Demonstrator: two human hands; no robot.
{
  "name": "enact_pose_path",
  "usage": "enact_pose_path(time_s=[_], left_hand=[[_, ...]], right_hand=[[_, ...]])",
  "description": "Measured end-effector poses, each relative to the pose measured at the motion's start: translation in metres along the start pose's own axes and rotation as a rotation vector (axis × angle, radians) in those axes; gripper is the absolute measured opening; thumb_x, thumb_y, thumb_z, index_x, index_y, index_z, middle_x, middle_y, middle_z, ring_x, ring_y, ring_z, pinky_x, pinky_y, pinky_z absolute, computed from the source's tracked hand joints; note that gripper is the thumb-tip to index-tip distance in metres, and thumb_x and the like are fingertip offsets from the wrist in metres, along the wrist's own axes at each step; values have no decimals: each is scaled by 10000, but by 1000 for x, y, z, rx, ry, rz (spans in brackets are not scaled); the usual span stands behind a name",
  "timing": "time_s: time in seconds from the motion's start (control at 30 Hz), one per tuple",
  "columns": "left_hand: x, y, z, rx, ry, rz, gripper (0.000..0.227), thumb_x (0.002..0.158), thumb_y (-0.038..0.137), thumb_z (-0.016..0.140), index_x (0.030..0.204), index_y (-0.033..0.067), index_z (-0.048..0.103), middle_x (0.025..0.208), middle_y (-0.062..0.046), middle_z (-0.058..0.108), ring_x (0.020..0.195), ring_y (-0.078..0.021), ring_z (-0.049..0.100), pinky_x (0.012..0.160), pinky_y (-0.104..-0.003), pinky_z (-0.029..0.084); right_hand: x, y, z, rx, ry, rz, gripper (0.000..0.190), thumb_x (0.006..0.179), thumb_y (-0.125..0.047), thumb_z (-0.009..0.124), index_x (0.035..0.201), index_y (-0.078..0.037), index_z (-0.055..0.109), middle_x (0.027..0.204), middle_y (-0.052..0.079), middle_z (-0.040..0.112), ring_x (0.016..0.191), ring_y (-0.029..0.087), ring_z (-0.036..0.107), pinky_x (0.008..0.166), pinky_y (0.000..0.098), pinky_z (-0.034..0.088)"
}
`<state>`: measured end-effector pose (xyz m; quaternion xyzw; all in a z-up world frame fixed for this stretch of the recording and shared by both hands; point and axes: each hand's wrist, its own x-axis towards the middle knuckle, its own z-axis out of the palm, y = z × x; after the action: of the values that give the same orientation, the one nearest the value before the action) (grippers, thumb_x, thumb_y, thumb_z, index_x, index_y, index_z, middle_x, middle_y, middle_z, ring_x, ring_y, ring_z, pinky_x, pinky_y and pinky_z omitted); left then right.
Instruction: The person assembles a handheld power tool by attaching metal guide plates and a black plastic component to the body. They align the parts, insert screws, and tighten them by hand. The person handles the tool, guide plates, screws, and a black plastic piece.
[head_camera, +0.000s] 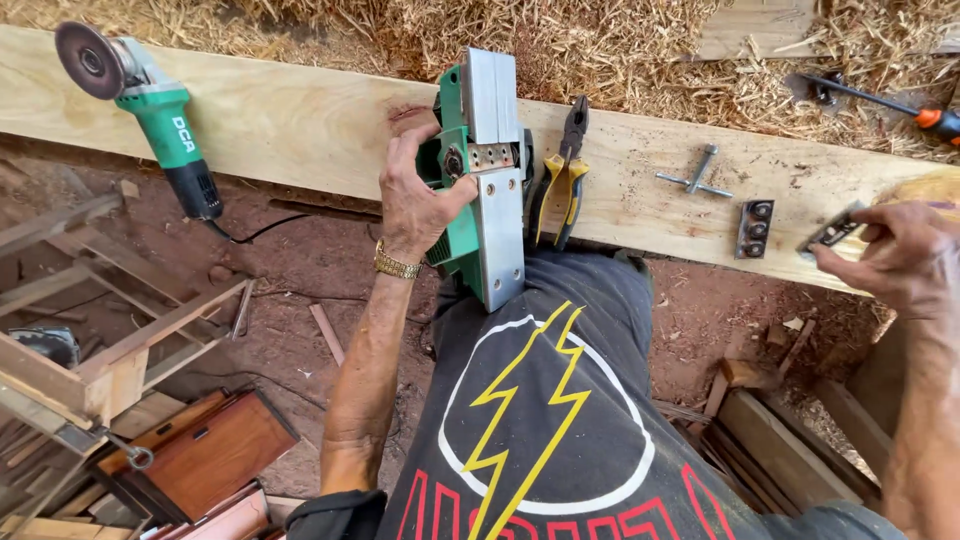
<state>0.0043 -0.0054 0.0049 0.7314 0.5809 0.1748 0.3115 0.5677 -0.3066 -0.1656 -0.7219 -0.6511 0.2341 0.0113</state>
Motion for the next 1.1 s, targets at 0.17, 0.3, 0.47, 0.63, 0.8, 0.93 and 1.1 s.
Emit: enact_pose_path(time_s=[0.17, 0.3, 0.47, 0.63, 0.8, 0.93, 1.1], left_hand=[[-5, 1, -3, -49, 15, 50, 628, 799, 246, 824, 1313, -18, 577, 1233, -177, 643, 1198, -327, 634, 1046, -435, 520], [-10, 7, -6, -214, 53, 11, 661, 882, 323, 771, 1391, -13, 515, 1280, -185, 648, 1233, -308, 644, 1064, -424, 519], [-15, 0, 7, -303, 160, -191, 613, 989, 423, 607, 1430, 12, 493, 1250, -187, 673, 1149, -298, 673, 996, -398, 535], [-20, -11, 14, -301, 248, -219, 503, 1136, 402, 406, 1456, 25, 498, 1351, -193, 650, 1235, -301, 645, 1044, -390, 502], [-20, -10, 14, -380, 268, -263, 514, 1132, 418, 391, 1432, 19, 515, 1336, -180, 662, 1209, -282, 662, 1041, -373, 513], [-21, -14, 17, -369, 281, -262, 524, 1135, 428, 386, 1421, 14, 532, 1335, -171, 666, 1222, -269, 653, 1052, -367, 504], [-20, -12, 15, -405, 275, -291, 522, 1125, 433, 408, 1399, 11, 550, 1311, -167, 669, 1207, -258, 647, 1039, -365, 506]], right_hand=[[68, -206, -68, 813, -99, 118, 442, 760, -282, 901, 1112, -61, 750, 895, 76, 728, 758, 106, 683, 664, 264, 589], [137, -338, -86, 1188, -463, 103, 319, 707, -222, 856, 954, -38, 772, 730, 47, 705, 553, 88, 616, 499, 227, 502], [198, -385, -81, 1107, -518, 87, 258, 723, -233, 853, 868, -31, 782, 681, 38, 708, 525, 91, 592, 482, 235, 482], [217, -395, -80, 969, -513, 89, 279, 697, -301, 874, 802, -57, 791, 677, 24, 714, 537, 78, 598, 471, 241, 486], [229, -398, -80, 895, -494, 118, 342, 699, -369, 884, 775, -55, 774, 645, 38, 683, 500, 86, 573, 438, 258, 469], [235, -401, -76, 903, -487, 147, 342, 692, -362, 887, 766, -50, 765, 627, 22, 679, 480, 83, 564, 428, 261, 475], [233, -405, -73, 949, -449, 145, 348, 709, -337, 916, 769, -31, 762, 612, 33, 650, 482, 75, 547, 432, 261, 435]])
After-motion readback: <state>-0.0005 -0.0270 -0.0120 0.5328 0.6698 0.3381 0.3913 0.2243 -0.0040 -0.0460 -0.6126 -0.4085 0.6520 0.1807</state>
